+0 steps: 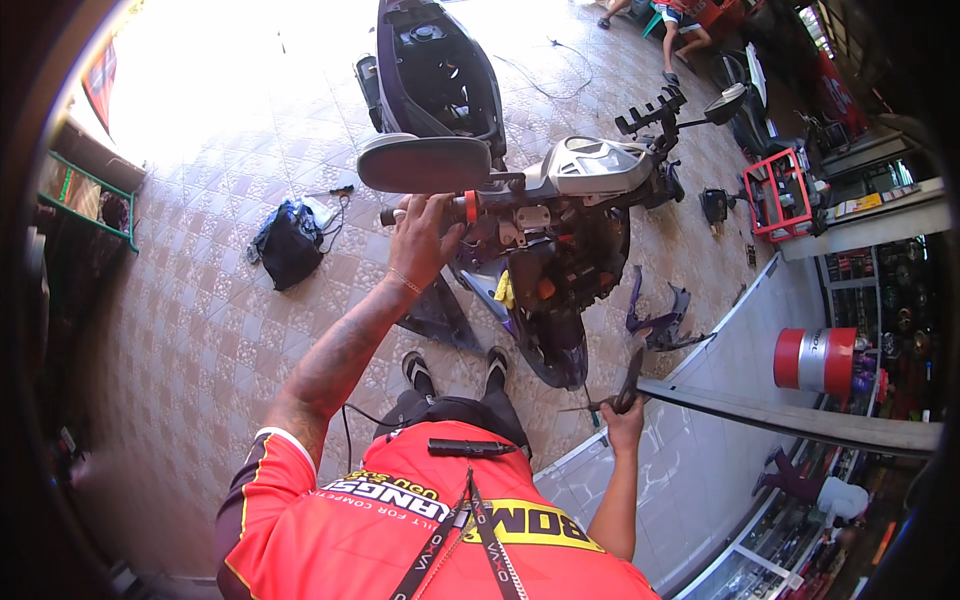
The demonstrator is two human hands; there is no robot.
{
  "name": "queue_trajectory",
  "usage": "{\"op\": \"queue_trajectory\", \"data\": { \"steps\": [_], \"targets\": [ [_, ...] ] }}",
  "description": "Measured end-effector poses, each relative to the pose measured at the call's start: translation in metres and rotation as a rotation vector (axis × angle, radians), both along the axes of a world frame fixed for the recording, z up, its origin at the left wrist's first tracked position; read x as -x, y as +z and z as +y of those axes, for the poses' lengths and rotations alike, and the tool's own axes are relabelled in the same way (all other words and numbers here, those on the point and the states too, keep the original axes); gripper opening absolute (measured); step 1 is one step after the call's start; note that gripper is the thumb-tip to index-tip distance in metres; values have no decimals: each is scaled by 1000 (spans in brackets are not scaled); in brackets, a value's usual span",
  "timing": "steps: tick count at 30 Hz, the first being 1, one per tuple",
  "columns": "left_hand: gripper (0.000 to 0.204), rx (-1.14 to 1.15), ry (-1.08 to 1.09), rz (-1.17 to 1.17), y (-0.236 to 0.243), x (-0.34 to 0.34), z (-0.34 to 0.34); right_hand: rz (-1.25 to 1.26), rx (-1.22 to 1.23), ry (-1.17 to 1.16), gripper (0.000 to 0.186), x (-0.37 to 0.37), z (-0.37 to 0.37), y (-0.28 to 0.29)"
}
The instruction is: The person works on a motorcycle in a repair shop, using a screwdriver to adjust components near the handlebars and front assembly. The person retrieves a box from the floor and hands it to a person behind a counter, then returns to the motorcycle to continue adjustments.
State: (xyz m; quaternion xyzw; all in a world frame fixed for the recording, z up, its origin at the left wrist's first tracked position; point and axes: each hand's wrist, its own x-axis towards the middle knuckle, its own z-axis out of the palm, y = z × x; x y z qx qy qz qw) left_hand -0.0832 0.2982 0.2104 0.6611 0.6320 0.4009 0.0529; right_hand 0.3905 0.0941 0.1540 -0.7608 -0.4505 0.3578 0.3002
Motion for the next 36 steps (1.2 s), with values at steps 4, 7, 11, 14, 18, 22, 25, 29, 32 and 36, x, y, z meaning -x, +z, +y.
{"op": "queue_trajectory", "data": {
  "steps": [4,7,11,14,18,22,25,29,32,36],
  "targets": [
    [50,4,-12,-10,-4,2,3,-39,198,-131,36,-8,-61,-63],
    [54,96,-8,-21,-6,1,1,-217,286,-123,41,-19,-97,-99],
    [57,68,30,25,-8,-2,-2,-388,439,-6,54,-42,-128,-137],
    [57,86,24,45,-10,-5,-1,-450,529,44,62,-57,-146,-162],
    [55,-28,0,119,-17,-7,4,-435,620,-57,63,-68,-169,-194],
    [46,-96,-54,217,-29,-12,13,-362,618,-159,65,-81,-190,-217],
    [34,-108,-102,417,-37,-12,21,-234,667,-314,67,-92,-204,-235],
    [59,57,24,371,-48,-8,31,-20,756,-533,68,-111,-226,-273],
    [61,78,54,330,-53,-3,35,232,772,-663,57,-121,-244,-302],
    [49,114,-59,34,-61,-6,41,364,619,-957,41,-126,-258,-327]
  ]
}}
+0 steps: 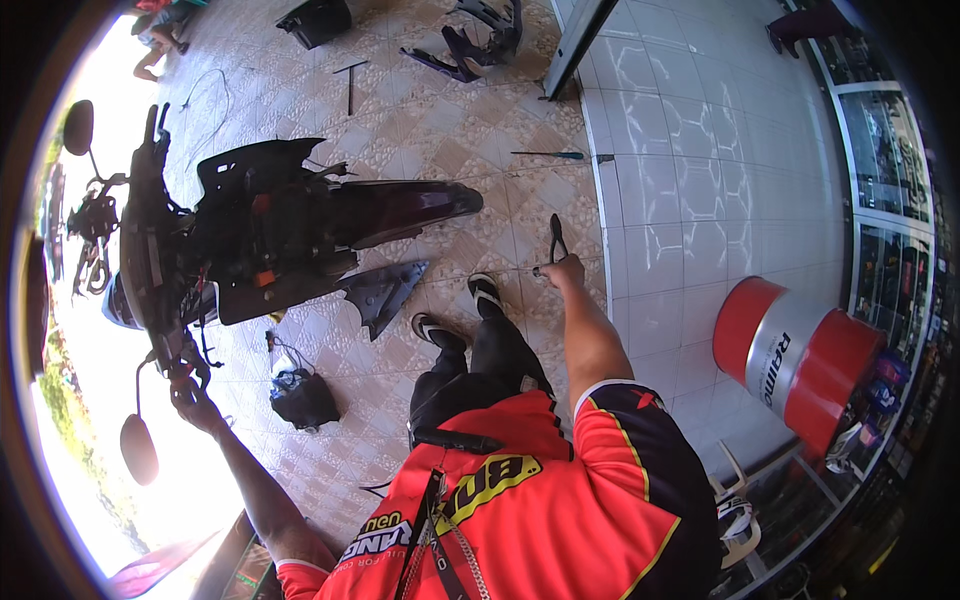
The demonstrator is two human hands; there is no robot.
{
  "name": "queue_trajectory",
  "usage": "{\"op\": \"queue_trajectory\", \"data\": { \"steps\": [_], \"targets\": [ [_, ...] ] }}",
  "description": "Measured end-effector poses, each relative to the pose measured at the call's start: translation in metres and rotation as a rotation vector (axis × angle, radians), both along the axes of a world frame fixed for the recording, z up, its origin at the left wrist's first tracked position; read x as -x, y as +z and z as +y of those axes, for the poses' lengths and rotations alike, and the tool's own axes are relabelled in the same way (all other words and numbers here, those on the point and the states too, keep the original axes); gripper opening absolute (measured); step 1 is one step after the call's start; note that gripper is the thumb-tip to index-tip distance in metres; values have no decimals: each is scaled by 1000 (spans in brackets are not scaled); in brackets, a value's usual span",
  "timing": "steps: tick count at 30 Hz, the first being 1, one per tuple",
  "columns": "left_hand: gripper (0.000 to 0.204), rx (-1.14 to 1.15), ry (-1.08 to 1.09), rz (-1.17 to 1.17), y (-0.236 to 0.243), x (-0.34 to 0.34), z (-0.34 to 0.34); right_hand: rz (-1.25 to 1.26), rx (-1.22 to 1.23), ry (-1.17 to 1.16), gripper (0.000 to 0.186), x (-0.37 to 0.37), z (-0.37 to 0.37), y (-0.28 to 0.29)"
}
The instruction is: The person works on a motorcycle in a repair shop, using a screwdriver to adjust components near the handlebars and front assembly. The person retrieves a box from the floor and hands it to a person behind a counter, then returns to the motorcycle to continue adjustments.
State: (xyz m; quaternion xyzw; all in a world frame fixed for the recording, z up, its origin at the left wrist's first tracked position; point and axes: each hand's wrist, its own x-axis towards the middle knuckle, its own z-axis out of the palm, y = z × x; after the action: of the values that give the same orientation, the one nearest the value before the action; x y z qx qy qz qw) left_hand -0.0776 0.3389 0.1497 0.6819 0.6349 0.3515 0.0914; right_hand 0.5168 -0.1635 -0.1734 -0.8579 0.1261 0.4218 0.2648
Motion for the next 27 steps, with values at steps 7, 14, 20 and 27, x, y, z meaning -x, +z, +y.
{"op": "queue_trajectory", "data": {
  "steps": [7,14,20,27],
  "targets": [
    [50,-61,110,331,-3,10,6,-30,45,-128,45,-20,-33,-46],
    [45,-91,81,288,-1,2,5,13,200,162,57,13,-104,-20],
    [44,-92,59,287,4,-12,-5,134,203,184,58,71,-125,-2],
    [35,-38,152,279,11,-59,-11,121,377,251,71,69,-92,-93]
  ]
}}
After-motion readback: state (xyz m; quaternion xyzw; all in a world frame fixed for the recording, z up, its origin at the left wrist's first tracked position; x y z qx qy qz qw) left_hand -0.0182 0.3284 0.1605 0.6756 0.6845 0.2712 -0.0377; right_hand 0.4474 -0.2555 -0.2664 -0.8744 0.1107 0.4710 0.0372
